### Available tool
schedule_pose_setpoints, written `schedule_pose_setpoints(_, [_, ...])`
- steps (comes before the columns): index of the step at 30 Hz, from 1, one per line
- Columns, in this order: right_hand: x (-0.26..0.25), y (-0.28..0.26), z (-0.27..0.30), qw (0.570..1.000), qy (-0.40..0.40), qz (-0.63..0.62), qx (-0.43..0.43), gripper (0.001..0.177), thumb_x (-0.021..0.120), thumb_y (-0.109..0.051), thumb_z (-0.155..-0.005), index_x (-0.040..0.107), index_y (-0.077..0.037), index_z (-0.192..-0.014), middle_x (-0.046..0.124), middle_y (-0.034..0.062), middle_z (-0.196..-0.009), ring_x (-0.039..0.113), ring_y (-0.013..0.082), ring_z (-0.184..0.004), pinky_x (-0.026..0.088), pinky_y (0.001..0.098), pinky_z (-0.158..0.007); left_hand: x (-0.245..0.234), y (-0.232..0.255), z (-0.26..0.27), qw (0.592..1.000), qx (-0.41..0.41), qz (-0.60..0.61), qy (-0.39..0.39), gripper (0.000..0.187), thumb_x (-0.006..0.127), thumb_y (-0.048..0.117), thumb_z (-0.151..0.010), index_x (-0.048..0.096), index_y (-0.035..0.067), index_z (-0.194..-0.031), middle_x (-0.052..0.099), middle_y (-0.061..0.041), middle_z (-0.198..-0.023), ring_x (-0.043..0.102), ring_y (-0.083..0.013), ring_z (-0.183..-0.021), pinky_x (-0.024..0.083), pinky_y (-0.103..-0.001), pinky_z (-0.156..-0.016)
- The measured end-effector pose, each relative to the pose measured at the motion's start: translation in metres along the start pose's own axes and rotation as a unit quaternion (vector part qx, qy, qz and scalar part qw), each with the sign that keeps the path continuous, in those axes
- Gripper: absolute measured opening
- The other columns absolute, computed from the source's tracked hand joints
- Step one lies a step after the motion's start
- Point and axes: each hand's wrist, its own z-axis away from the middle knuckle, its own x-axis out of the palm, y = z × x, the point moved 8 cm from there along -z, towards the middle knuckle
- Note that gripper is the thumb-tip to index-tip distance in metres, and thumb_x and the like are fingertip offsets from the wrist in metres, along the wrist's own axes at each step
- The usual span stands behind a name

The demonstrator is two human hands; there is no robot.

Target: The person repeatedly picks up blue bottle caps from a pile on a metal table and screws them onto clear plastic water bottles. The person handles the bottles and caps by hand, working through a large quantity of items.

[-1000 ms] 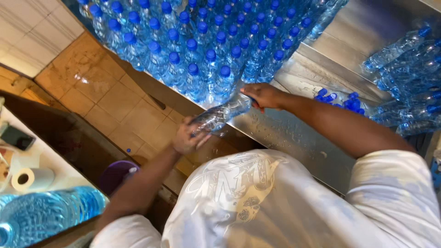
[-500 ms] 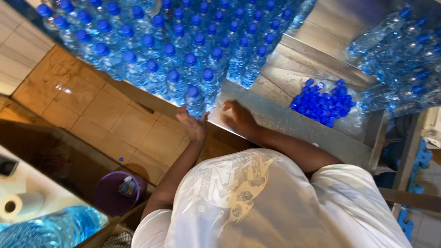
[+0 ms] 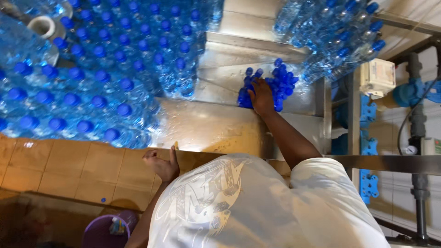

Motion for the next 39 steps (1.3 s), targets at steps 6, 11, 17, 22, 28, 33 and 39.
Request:
schedule_pose_setpoints(6, [0.024,0.034,-0.052,0.998,0.022,0.024,-0.056,0.036,0.07,-0.042,-0.106,0.077,-0.03,-0.139,0.071,-0.001,-0.138,0.067,0.0259,-0.134,0.055,0.0459,-0.106,0.066,0.092,-0.014,0.981,0.171,0.047,-0.079,0.048,0.095,0.032,-0.091,0.059,0.006,-0.111,0.055,-0.013,-0.117,0.056,-0.0322,-0.113,0.045,-0.042,-0.103])
schedule_pose_setpoints(11, [0.07,0.067,-0.092,0.963,-0.196,0.16,0.092,0.05,0.082,-0.048,-0.09,0.079,-0.016,-0.129,0.076,0.0172,-0.123,0.073,0.044,-0.121,0.049,0.0651,-0.106,0.112,0.166,-0.016,0.959,0.228,0.071,-0.152,0.045,0.088,0.024,-0.097,0.059,0.002,-0.124,0.056,-0.016,-0.122,0.063,-0.0349,-0.103,0.055,-0.044,-0.089])
schedule_pose_setpoints(17, [0.017,0.107,-0.059,0.937,-0.077,-0.182,0.288,0.056,0.076,-0.013,-0.098,0.048,-0.011,-0.146,0.07,0.0248,-0.136,0.073,0.0536,-0.123,0.057,0.0708,-0.105,0.134,0.165,-0.019,0.954,0.227,0.077,-0.178,0.045,0.087,0.019,-0.098,0.059,0.003,-0.129,0.057,-0.016,-0.126,0.064,-0.034,-0.104,0.06,-0.041,-0.081])
schedule_pose_setpoints(22, [-0.128,0.226,-0.019,0.917,0.076,-0.003,0.391,0.033,0.068,-0.022,-0.112,0.052,-0.009,-0.139,0.063,0.0236,-0.133,0.075,0.0505,-0.114,0.06,0.0622,-0.097,0.13,0.132,-0.028,0.974,0.146,0.092,-0.148,0.04,0.084,0.009,-0.099,0.058,0.007,-0.129,0.055,-0.013,-0.128,0.063,-0.0329,-0.102,0.059,-0.039,-0.08])
schedule_pose_setpoints(28, [-0.17,0.25,-0.031,0.887,0.021,0.26,0.38,0.07,0.083,-0.052,-0.105,0.054,-0.001,-0.143,0.052,0.0301,-0.146,0.083,0.0452,-0.099,0.07,0.0534,-0.09,0.133,0.131,-0.016,0.972,0.103,0.12,-0.172,0.041,0.085,0.005,-0.098,0.059,0.008,-0.129,0.056,-0.012,-0.127,0.065,-0.0326,-0.101,0.059,-0.039,-0.079])
schedule_pose_setpoints(33, [-0.175,0.257,-0.041,0.883,-0.007,0.314,0.349,0.085,0.085,-0.069,-0.095,0.057,0.001,-0.136,0.06,0.02,-0.13,0.084,0.0403,-0.091,0.07,0.05,-0.082,0.125,0.125,-0.011,0.969,0.085,0.112,-0.203,0.035,0.082,0.007,-0.1,0.06,0.007,-0.127,0.059,-0.012,-0.125,0.067,-0.0323,-0.1,0.06,-0.039,-0.079])
schedule_pose_setpoints(39, [-0.159,0.269,-0.051,0.902,-0.067,0.219,0.365,0.064,0.054,-0.039,-0.126,0.041,0.016,-0.156,0.063,0.042,-0.139,0.074,0.0584,-0.122,0.056,0.0682,-0.104,0.111,0.101,-0.003,0.973,0.049,0.115,-0.192,0.027,0.081,0.01,-0.102,0.062,0.008,-0.122,0.06,-0.01,-0.121,0.069,-0.0343,-0.098,0.06,-0.042,-0.081])
